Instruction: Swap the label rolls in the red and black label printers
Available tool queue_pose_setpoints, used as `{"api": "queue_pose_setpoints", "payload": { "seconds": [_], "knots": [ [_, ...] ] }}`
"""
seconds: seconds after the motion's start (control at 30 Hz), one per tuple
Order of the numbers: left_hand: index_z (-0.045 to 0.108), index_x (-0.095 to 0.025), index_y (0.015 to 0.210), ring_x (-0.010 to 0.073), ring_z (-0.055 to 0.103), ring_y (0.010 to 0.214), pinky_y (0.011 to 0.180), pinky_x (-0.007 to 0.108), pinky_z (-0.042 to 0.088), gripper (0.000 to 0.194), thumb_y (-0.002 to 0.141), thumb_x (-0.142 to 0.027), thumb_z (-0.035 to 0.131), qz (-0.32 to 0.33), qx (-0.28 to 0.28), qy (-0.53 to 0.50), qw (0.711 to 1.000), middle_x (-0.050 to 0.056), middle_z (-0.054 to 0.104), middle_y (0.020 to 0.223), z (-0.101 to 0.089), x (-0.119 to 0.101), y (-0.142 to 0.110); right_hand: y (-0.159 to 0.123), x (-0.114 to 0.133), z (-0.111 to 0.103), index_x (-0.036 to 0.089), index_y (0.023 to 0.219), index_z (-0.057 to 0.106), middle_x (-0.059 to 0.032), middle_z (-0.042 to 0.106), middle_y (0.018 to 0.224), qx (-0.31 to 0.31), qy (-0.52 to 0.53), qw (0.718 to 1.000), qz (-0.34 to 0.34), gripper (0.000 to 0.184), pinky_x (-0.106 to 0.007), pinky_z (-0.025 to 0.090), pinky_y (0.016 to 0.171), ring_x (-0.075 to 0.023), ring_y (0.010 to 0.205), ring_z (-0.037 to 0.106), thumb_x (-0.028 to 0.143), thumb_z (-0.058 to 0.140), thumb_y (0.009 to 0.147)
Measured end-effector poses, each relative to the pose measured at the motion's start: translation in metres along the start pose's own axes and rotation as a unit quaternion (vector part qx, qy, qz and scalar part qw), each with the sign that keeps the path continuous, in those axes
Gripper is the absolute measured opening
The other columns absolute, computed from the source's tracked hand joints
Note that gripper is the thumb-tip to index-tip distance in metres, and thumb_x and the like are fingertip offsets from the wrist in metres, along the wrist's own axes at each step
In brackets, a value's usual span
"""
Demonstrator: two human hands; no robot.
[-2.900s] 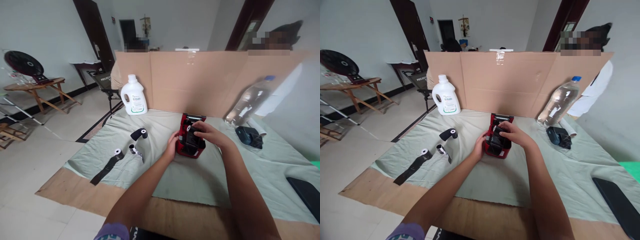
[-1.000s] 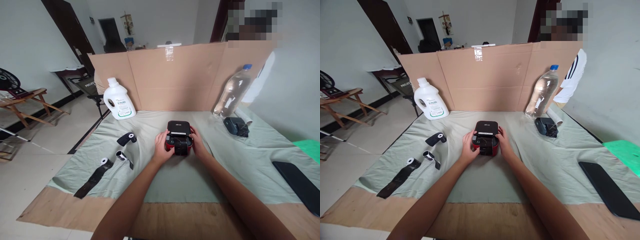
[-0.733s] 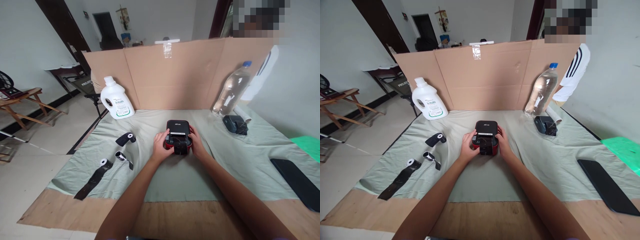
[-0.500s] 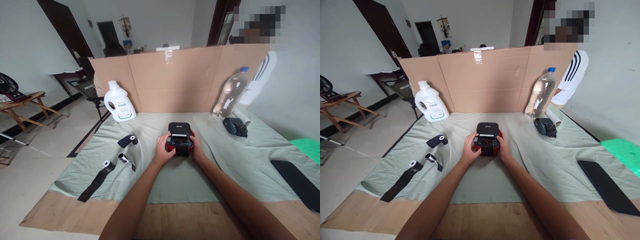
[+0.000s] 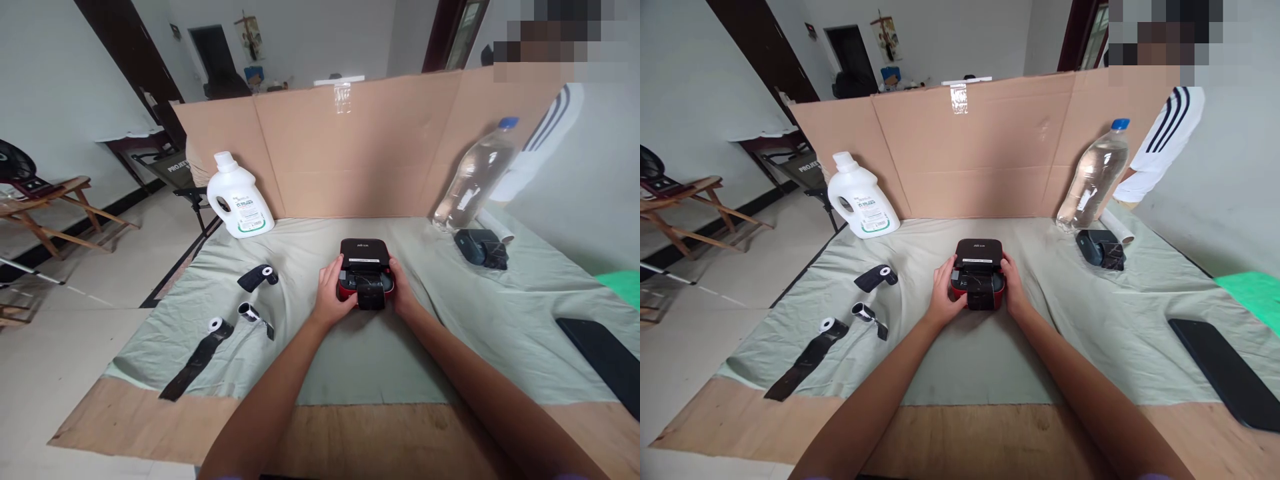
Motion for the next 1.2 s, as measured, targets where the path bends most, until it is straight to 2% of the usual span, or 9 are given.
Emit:
{"api": "queue_pose_setpoints", "payload": {
  "seconds": [0.13, 0.23, 0.33, 0.47, 0.6, 0.73, 0.87, 1.0, 1.2],
  "knots": [
    [0.04, -0.021, 0.154, 0.0312, 0.054, 0.13, 0.108, 0.047, 0.044, 0.079, 0.084, -0.041, 0.07, 0.007, -0.017, 0.007, 1.0, 0.016, 0.056, 0.147, -0.001, -0.001, 0.002, 0.001, 0.002, -0.003, 0.029, 0.15, 0.045, -0.0044, 0.058, 0.15, -0.023, 0.011, 0.999, 0.028, 0.068, -0.046, 0.048, 0.111, -0.0268, 0.137, 0.055, 0.062, 0.046, 0.09],
    [0.064, -0.022, 0.122, 0.0276, 0.065, 0.108, 0.097, 0.043, 0.048, 0.047, 0.079, -0.038, 0.074, -0.002, -0.05, 0.014, 0.999, 0.011, 0.071, 0.118, -0.001, -0.003, 0.006, 0.002, 0.003, -0.003, 0.026, 0.144, 0.05, -0.0066, 0.058, 0.149, -0.026, 0.007, 0.999, 0.032, 0.065, -0.045, 0.051, 0.107, -0.028, 0.134, 0.058, 0.05, 0.05, 0.084],
    [0.067, -0.021, 0.106, 0.0245, 0.067, 0.096, 0.089, 0.04, 0.05, 0.03, 0.08, -0.038, 0.072, -0.024, -0.084, -0.008, 0.996, 0.008, 0.072, 0.103, 0.0, -0.005, 0.009, 0.001, 0.001, -0.001, 0.024, 0.138, 0.055, -0.0071, 0.062, 0.144, -0.042, 0.024, 0.999, 0.019, 0.061, -0.045, 0.05, 0.109, -0.0281, 0.132, 0.058, 0.045, 0.051, 0.08],
    [0.064, -0.02, 0.118, 0.025, 0.065, 0.103, 0.092, 0.04, 0.052, 0.042, 0.083, -0.042, 0.072, -0.056, -0.079, -0.073, 0.993, 0.01, 0.069, 0.112, 0.001, -0.003, 0.005, -0.001, -0.005, 0.0, 0.025, 0.138, 0.055, -0.006, 0.061, 0.146, -0.04, 0.043, 0.998, 0.003, 0.059, -0.046, 0.043, 0.117, -0.0269, 0.137, 0.055, 0.046, 0.055, 0.083],
    [0.041, -0.02, 0.15, 0.0294, 0.056, 0.129, 0.106, 0.044, 0.049, 0.079, 0.083, -0.048, 0.072, -0.139, -0.035, -0.161, 0.976, 0.017, 0.051, 0.149, 0.009, 0.003, -0.001, -0.005, -0.006, -0.009, 0.028, 0.141, 0.055, -0.0039, 0.055, 0.154, -0.019, 0.045, 0.999, -0.004, 0.061, -0.048, 0.039, 0.121, -0.0284, 0.144, 0.049, 0.053, 0.055, 0.086],
    [0.021, -0.023, 0.163, 0.031, 0.034, 0.153, 0.124, 0.049, 0.033, 0.087, 0.092, -0.047, 0.065, -0.205, 0.027, -0.257, 0.944, 0.014, 0.032, 0.167, 0.019, 0.005, -0.005, -0.021, 0.004, -0.027, 0.033, 0.144, 0.055, -0.0009, 0.051, 0.158, 0.088, 0.01, 0.996, -0.006, 0.071, -0.052, 0.039, 0.121, -0.033, 0.149, 0.043, 0.049, 0.069, 0.077],
    [0.019, -0.025, 0.165, 0.033, 0.034, 0.154, 0.127, 0.054, 0.03, 0.092, 0.09, -0.047, 0.068, -0.246, 0.082, -0.287, 0.922, 0.013, 0.031, 0.169, 0.016, 0.011, -0.001, -0.031, 0.016, -0.028, 0.036, 0.152, 0.048, -0.0041, 0.051, 0.157, 0.159, -0.119, 0.977, -0.072, 0.093, -0.056, 0.041, 0.119, -0.0375, 0.143, 0.05, 0.034, 0.085, 0.067],
    [0.025, -0.026, 0.163, 0.0342, 0.042, 0.149, 0.125, 0.056, 0.034, 0.095, 0.086, -0.049, 0.074, -0.247, 0.09, -0.267, 0.927, 0.013, 0.04, 0.164, -0.021, 0.027, 0.02, -0.009, 0.036, 0.013, 0.037, 0.158, 0.035, -0.0072, 0.05, 0.156, 0.187, -0.158, 0.956, -0.163, 0.1, -0.058, 0.039, 0.12, -0.0388, 0.143, 0.049, 0.031, 0.085, 0.071],
    [0.043, -0.03, 0.154, 0.0295, 0.053, 0.141, 0.12, 0.048, 0.043, 0.071, 0.091, -0.051, 0.068, -0.185, 0.026, -0.237, 0.953, 0.006, 0.058, 0.151, -0.125, 0.064, 0.087, 0.056, 0.07, 0.124, 0.026, 0.152, 0.042, -0.0131, 0.055, 0.15, 0.2, -0.083, 0.953, -0.214, 0.107, -0.054, 0.041, 0.118, -0.0404, 0.141, 0.049, 0.04, 0.094, 0.06]
  ]
}}
Point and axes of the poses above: each hand's wrist, its own y-axis towards the middle knuckle, its own z-axis out of the palm, x = y × z, the point moved 1 cm from there along y, towards the middle knuckle
